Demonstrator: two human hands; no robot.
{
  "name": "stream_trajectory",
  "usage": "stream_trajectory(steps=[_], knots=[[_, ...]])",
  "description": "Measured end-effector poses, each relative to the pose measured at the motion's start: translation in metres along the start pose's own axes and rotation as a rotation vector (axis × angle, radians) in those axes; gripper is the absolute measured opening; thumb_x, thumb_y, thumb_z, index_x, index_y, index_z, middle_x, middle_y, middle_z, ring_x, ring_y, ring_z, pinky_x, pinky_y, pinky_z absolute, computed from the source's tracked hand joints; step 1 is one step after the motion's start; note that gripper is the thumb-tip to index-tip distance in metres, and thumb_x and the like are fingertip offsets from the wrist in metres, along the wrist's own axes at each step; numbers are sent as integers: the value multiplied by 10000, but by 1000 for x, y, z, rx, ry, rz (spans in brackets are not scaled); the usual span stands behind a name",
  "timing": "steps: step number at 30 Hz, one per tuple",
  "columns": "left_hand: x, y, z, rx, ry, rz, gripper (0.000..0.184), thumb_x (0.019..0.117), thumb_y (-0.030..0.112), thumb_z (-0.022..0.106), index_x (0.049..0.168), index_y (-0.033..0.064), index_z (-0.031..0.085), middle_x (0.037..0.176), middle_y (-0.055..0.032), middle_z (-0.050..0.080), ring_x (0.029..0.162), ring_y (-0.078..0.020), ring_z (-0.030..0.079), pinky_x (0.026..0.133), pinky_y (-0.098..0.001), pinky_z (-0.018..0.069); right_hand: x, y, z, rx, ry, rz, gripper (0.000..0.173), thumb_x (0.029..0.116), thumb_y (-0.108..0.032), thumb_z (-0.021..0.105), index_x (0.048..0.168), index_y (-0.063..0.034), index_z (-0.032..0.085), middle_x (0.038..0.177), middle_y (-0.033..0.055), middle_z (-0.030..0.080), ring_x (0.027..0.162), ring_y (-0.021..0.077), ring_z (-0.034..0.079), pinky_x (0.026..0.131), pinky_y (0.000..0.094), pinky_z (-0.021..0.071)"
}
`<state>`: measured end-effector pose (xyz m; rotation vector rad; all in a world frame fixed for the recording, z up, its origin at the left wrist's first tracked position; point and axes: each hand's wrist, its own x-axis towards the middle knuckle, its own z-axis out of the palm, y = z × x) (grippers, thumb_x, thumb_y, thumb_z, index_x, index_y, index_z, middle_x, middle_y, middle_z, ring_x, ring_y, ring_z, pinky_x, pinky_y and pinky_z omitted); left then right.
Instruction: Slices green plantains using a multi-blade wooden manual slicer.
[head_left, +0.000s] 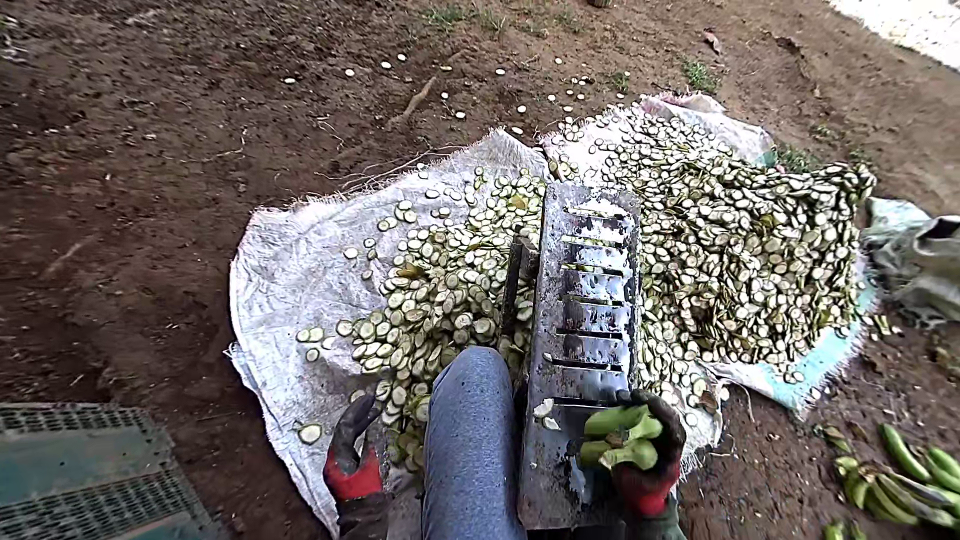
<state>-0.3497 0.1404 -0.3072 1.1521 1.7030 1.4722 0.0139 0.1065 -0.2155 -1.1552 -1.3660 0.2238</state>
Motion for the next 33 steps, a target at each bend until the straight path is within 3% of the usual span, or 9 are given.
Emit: stream_trajectory(steps=[2,6,9,15,18,21,25,30,33], knots=[[2,3,4,19,12,-28,469,957,69,468,1358,-172,490,1338,-329,579,1165,-248,644,1013,-316,505,16,12,6,-21,-37,-49,710,826,-390,823,1452,-298,503,1350,-24,637,1228,151,626,1055,371,542],[6,11,19,-7,11,54,455,948,54,487,1336,-184,505,1313,-318,603,1169,-228,655,1018,-299,512,159,77,57,-286,-61,-162,750,702,-144,816,1358,78,528,1284,259,636,1156,330,649,980,480,544],[4,33,28,-62,15,151,441,947,44,501,1319,-192,514,1308,-314,608,1178,-222,655,1034,-300,511,236,96,91,-432,-39,-83,778,728,-54,771,1449,19,487,1356,242,608,1207,365,632,998,506,536],[5,71,36,-77,-16,295,428,954,53,522,1304,-192,526,1308,-298,613,1223,-235,633,1070,-329,499,56,29,32,-240,-114,-79,819,736,-336,877,1395,-11,514,1312,202,631,1220,277,617,1056,459,513],[6,96,49,-219,-41,350,392,974,60,515,1284,-179,541,1287,-228,647,1202,-194,646,1058,-334,518,-34,2,2,-197,-136,-80,813,771,-527,817,1454,-277,454,1400,-1,606,1368,179,525,1218,467,367],[0,132,85,-405,-252,390,338,1031,161,514,1245,-73,630,1278,-150,683,1231,-215,635,1080,-392,512,17,17,19,-259,-164,-164,766,798,-598,777,1399,-210,503,1299,25,657,1295,165,574,1252,499,275],[3,186,162,-398,-635,233,543,966,131,610,1454,-65,474,1498,-213,495,1360,-195,517,1126,-316,444,123,58,63,-424,-169,-200,719,709,-304,815,1308,37,610,1226,208,695,1193,387,634,1137,654,345],[17,210,208,-175,-514,289,416,961,30,624,1368,-39,573,1311,-189,655,1200,-235,645,1064,-387,500,138,31,69,-516,-218,-78,805,709,-158,829,1446,-28,530,1435,226,570,1310,417,559,1062,617,465],[18,211,195,-114,-496,319,421,968,65,633,1373,-39,576,1353,-186,636,1273,-237,605,1115,-398,454,144,27,82,-630,-244,-191,555,743,-73,793,1287,-49,685,1314,266,635,1216,479,605,956,633,516]])
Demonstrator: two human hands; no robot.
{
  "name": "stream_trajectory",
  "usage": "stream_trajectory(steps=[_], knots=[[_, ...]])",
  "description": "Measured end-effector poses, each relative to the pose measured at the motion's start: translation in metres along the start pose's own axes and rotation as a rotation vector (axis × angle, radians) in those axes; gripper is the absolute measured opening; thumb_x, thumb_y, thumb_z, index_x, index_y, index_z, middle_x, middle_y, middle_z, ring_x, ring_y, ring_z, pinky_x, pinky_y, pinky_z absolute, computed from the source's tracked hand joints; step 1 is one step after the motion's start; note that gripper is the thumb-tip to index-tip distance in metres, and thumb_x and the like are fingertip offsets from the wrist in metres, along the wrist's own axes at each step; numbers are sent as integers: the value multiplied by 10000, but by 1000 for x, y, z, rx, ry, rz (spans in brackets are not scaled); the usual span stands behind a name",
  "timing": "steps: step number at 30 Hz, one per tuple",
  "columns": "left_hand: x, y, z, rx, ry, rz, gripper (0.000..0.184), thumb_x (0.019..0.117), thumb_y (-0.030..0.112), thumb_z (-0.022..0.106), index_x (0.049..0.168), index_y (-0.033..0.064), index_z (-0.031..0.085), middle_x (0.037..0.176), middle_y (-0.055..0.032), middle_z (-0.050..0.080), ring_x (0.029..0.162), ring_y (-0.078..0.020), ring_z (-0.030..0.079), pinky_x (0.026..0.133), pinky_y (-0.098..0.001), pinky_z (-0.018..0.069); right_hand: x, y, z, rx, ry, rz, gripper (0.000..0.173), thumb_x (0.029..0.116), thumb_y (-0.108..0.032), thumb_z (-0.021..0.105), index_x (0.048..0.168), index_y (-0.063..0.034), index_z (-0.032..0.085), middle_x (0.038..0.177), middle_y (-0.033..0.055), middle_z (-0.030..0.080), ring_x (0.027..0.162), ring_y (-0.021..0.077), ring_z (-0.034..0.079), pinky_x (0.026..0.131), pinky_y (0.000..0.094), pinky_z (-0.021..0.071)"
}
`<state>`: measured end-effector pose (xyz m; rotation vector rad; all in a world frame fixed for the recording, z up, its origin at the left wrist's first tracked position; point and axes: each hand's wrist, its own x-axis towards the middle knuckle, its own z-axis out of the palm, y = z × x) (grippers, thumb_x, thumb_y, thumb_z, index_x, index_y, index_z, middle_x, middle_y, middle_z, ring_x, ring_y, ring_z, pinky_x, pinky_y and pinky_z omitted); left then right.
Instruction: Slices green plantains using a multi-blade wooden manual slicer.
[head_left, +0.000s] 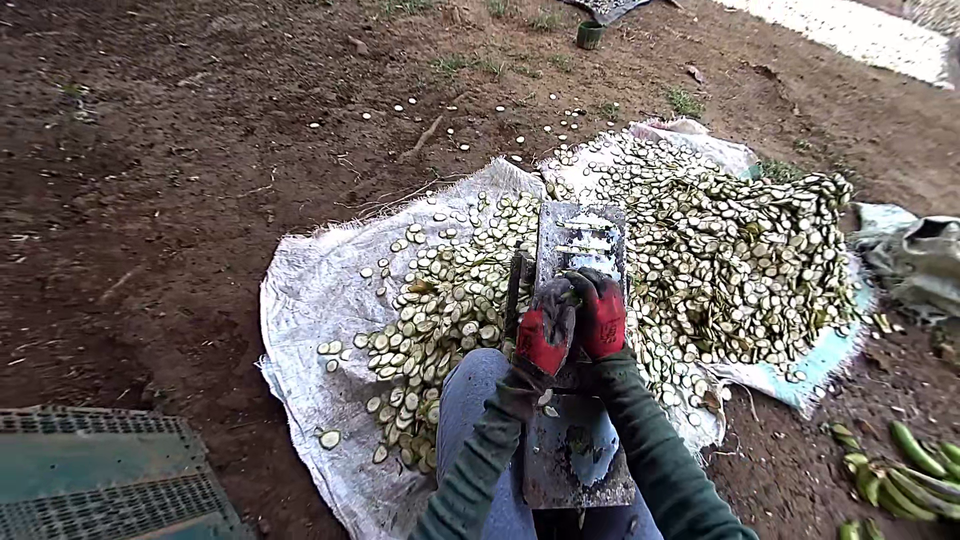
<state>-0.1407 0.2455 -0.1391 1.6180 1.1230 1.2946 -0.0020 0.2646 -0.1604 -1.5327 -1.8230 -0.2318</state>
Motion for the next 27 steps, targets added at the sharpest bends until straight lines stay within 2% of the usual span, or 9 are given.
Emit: stream_trajectory(steps=[4,6,10,14,17,19,23,25,27], knots=[[-20,-40,-49,-32,191,143,443,971,112,615,1381,-46,555,1421,-177,590,1316,-239,579,1122,-403,476,-39,-4,-10,-3,4,-23,506,680,-104,807,1171,-16,722,1233,287,661,1153,500,629,923,622,543],[-42,-75,-90,27,292,125,437,983,120,564,1372,-77,542,1396,-213,597,1259,-260,620,1075,-406,512,-106,-15,-32,67,72,-70,421,776,-282,777,1135,-72,715,1180,230,688,1155,411,642,990,540,528],[-100,-134,-148,126,500,-252,441,1022,96,503,1399,-131,481,1349,-313,576,1088,-243,673,936,-335,546,-178,-36,-54,140,74,-32,341,903,-439,647,1164,-229,583,1237,57,633,1320,202,538,1151,355,413],[-153,-170,-152,147,564,-470,398,1016,63,531,1367,-124,525,1341,-307,588,1114,-271,659,973,-361,530,-34,23,3,141,195,-63,330,790,-228,742,1029,-6,686,1095,227,695,1082,377,659,953,489,528],[-180,-175,-149,155,533,-530,387,1022,60,510,1370,-109,532,1347,-301,590,1105,-294,668,966,-391,537,81,64,42,30,130,26,417,745,-63,759,1135,53,672,1210,285,658,1163,466,625,997,555,513],[-194,-178,-149,164,525,-565,388,1019,65,513,1372,-92,537,1328,-285,604,1075,-271,674,945,-380,544,105,65,45,-3,90,91,451,756,-63,749,1191,23,665,1254,287,630,1196,458,607,1011,540,509],[-218,-192,-156,162,507,-629,397,1014,59,512,1388,-74,534,1337,-270,605,1037,-236,672,917,-366,540,-2,31,0,125,141,33,360,750,-157,809,1049,-11,671,1188,220,662,1160,378,632,968,527,543],[-224,-194,-158,145,520,-687,391,1019,64,512,1389,-62,535,1349,-270,598,1075,-252,666,931,-383,536,-95,4,-26,179,204,2,247,860,-295,774,953,-102,650,1085,127,699,1136,265,649,1005,428,531],[-222,-192,-159,141,528,-723,391,1021,70,512,1392,-53,532,1345,-267,598,1078,-255,659,928,-390,533,-156,-21,-45,196,198,22,215,948,-360,693,997,-199,560,1124,11,639,1232,146,585,1088,345,475]])
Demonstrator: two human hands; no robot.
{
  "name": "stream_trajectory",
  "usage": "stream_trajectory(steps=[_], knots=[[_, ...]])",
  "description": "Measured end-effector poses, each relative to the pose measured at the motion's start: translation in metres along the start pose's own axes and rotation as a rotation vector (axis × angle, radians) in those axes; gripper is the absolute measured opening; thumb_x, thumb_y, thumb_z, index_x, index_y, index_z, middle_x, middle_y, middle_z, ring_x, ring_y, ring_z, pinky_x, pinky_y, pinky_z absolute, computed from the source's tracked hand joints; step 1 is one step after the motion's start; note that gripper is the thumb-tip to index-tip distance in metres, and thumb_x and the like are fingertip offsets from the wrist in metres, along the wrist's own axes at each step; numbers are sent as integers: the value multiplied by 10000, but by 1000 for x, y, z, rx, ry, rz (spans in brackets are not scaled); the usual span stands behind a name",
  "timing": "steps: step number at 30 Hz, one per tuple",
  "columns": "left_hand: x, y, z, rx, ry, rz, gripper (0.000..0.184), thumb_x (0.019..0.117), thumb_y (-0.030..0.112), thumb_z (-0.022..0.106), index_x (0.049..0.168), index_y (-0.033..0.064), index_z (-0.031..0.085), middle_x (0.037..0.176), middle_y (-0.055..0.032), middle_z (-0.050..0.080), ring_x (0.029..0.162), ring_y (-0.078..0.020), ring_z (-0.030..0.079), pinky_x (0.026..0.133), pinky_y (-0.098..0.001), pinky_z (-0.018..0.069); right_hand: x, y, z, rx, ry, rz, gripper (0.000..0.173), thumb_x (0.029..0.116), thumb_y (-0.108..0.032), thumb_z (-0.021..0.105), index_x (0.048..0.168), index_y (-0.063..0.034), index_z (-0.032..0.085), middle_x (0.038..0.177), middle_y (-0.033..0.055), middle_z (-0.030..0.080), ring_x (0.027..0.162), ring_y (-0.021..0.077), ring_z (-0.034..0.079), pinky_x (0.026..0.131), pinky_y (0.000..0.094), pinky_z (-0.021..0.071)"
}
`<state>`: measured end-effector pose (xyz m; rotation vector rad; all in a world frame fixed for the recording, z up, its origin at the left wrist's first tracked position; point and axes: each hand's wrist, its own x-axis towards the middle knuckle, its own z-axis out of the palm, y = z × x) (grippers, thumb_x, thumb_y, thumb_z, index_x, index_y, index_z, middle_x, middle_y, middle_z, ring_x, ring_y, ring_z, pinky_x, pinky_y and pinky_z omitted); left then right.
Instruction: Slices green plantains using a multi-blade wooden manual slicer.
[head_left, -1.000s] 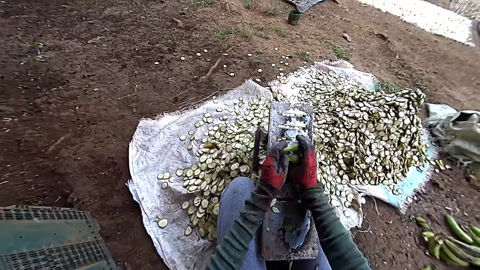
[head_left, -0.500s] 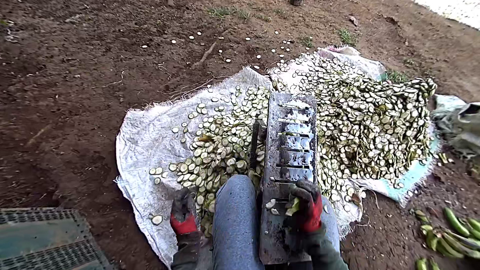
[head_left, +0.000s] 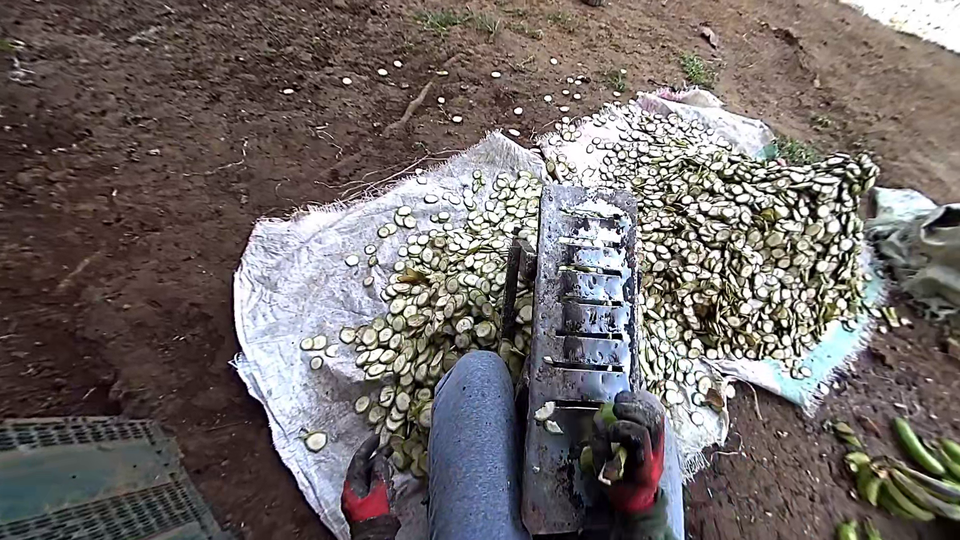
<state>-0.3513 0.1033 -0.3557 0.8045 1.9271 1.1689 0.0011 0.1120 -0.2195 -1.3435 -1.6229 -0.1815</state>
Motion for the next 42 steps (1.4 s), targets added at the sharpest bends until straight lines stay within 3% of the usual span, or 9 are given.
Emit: stream_trajectory(steps=[5,10,15,19,24,29,33,37,42], knots=[[9,-2,11,-16,-2,49,388,1006,54,521,1373,-71,545,1364,-269,589,1102,-266,658,945,-384,533,92,44,51,-147,-72,-105,249,817,-215,721,935,-8,649,1010,231,697,1024,411,671,937,535,522],[0,10,14,-63,17,111,388,1004,58,527,1367,-79,548,1351,-261,598,1050,-220,668,921,-339,539,230,93,111,-290,-264,114,528,771,-188,830,1181,91,649,1285,338,602,1264,509,546,1093,590,420],[-13,-16,-2,6,-18,51,365,1009,29,529,1358,-74,558,1346,-262,604,1095,-266,658,957,-389,528,100,45,49,-81,-101,119,536,732,-363,826,1061,42,706,1210,316,633,1174,469,601,1009,602,488],[-21,-50,-13,99,-44,-46,375,1021,45,493,1377,-59,552,1375,-277,584,1120,-350,647,972,-481,510,-23,-4,-4,-113,-129,-43,292,971,-453,607,1148,-222,630,1081,39,616,1176,187,572,1094,356,429],[-35,-66,-13,111,-29,-127,375,1027,42,462,1376,-71,544,1360,-298,585,1126,-395,643,983,-520,503,121,57,60,-159,-286,-32,336,802,-194,740,1093,-28,768,1094,288,688,1079,501,635,966,659,467],[-43,-56,-9,79,-8,-83,380,1031,82,452,1369,-61,551,1371,-282,579,1109,-355,649,965,-495,515,249,96,116,-342,-417,98,458,879,-221,711,1334,-168,690,1328,210,648,1268,466,555,1041,652,415],[-40,-45,-10,73,-35,-85,387,1041,89,449,1390,-55,536,1369,-270,586,1095,-330,655,952,-478,522,145,59,70,-232,-313,32,548,801,-129,758,1335,-55,661,1340,211,639,1288,421,570,1082,588,458],[-29,-56,-10,100,-39,-75,380,1032,80,458,1373,-59,548,1363,-281,587,1105,-358,649,954,-500,518,-12,6,6,-137,-205,-82,319,1005,-242,529,1260,-120,678,1235,108,719,1276,272,620,1113,461,478],[-21,-58,1,84,-30,-51,374,1023,65,446,1350,-72,564,1349,-277,598,1094,-345,658,954,-487,527,78,42,39,-178,-380,-75,533,878,-258,686,1348,-11,639,1326,239,661,1300,469,575,1091,676,407]])
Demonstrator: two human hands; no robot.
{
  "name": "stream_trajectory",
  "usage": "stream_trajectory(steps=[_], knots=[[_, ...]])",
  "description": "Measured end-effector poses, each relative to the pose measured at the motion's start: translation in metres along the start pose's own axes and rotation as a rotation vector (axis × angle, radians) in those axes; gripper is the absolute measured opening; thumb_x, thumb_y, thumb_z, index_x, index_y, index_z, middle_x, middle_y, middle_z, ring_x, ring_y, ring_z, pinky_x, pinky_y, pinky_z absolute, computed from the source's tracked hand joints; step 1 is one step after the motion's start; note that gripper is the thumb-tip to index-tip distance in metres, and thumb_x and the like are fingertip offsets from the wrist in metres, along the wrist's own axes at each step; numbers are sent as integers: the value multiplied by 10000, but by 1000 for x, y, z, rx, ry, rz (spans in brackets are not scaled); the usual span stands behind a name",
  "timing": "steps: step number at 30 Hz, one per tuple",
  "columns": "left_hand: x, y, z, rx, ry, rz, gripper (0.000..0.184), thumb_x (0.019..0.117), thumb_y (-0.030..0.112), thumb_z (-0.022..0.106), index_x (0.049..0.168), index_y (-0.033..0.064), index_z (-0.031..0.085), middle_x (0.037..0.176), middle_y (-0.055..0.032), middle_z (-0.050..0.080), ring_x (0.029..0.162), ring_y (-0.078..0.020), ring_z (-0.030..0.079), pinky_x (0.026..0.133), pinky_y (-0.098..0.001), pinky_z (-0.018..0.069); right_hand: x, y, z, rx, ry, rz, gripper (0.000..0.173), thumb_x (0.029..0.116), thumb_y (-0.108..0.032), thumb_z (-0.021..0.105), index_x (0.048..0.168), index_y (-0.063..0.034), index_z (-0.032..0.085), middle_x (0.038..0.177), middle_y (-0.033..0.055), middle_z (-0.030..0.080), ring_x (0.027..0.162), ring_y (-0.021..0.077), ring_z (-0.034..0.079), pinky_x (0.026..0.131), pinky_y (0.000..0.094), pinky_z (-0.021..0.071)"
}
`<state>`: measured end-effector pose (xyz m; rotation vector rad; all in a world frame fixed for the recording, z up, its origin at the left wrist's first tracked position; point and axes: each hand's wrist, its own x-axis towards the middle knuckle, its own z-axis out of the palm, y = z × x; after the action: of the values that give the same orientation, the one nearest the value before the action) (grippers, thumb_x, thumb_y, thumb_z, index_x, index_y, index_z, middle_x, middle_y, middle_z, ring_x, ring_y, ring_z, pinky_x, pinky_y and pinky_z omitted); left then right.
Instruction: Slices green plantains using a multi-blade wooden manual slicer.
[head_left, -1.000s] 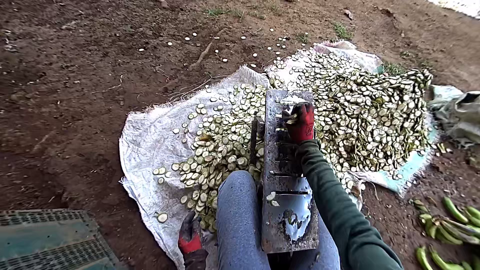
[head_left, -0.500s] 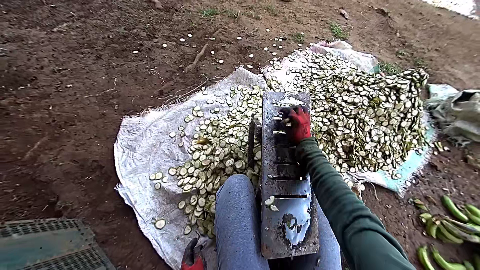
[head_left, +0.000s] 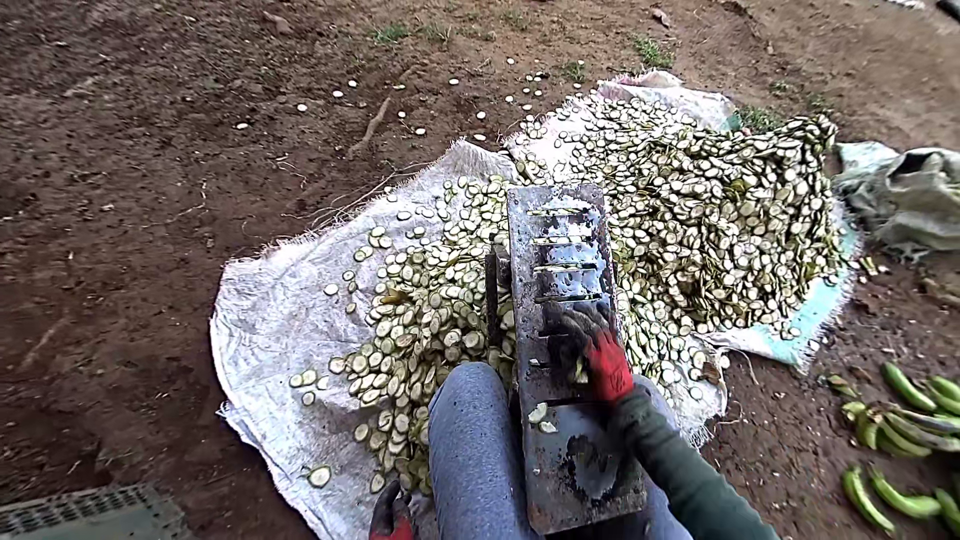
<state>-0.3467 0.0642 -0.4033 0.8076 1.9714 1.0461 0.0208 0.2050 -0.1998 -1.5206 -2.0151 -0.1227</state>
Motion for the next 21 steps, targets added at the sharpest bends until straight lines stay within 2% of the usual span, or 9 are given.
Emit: stream_trajectory(steps=[2,5,6,9,12,15,18,20,21], knots=[[1,6,0,-20,11,36,372,1018,55,449,1346,-77,565,1347,-279,600,1099,-344,660,961,-484,530,77,25,5,-54,-226,162,768,837,-187,789,1524,-47,473,1510,256,502,1425,481,429,1166,675,303],[-6,19,-2,-42,25,67,360,1019,56,454,1331,-79,573,1350,-272,597,1109,-326,653,952,-463,532,150,42,13,-179,-292,305,927,816,-193,793,1609,-109,320,1577,258,407,1469,447,376,1218,620,238],[-8,21,-3,-48,22,72,362,1020,53,456,1336,-81,569,1357,-273,592,1108,-320,652,952,-456,531,152,39,12,-195,-286,325,927,821,-202,792,1611,-111,314,1562,271,416,1450,454,400,1196,612,288],[-14,18,-9,-43,2,73,371,1021,51,446,1349,-81,558,1367,-278,584,1116,-322,658,965,-455,534,80,8,6,-83,-185,239,850,807,-205,822,1548,-68,427,1555,247,442,1470,447,372,1210,627,276],[-13,10,-12,6,-18,23,376,1020,53,443,1354,-83,553,1353,-292,589,1111,-357,650,972,-494,517,-52,-37,3,-38,-15,64,566,948,-399,634,1383,-37,624,1417,190,619,1384,404,524,1158,655,356],[-5,1,-8,29,-33,-38,380,1029,56,449,1372,-80,538,1355,-291,584,1106,-352,655,965,-490,524,-102,-58,-8,-25,-47,30,701,937,-607,539,1430,-110,565,1451,117,606,1434,322,477,1202,630,265],[-3,3,-6,39,-21,-50,372,1028,61,453,1361,-73,550,1333,-273,604,1075,-317,667,941,-462,536,-17,-32,-14,-13,-284,172,757,848,-423,710,1456,0,549,1459,220,576,1404,440,487,1156,707,292],[-4,13,-5,24,-8,-36,368,1037,62,439,1357,-85,545,1328,-282,602,1081,-320,658,949,-461,531,63,-2,-9,-19,-501,297,761,945,-323,655,1605,-105,347,1649,136,358,1564,348,225,1243,663,40],[-4,19,-6,15,1,-29,370,1040,63,434,1361,-86,542,1337,-284,597,1089,-321,658,955,-456,531,96,14,0,-53,-491,309,762,968,-333,641,1622,-129,308,1659,136,335,1565,348,218,1242,658,53]])
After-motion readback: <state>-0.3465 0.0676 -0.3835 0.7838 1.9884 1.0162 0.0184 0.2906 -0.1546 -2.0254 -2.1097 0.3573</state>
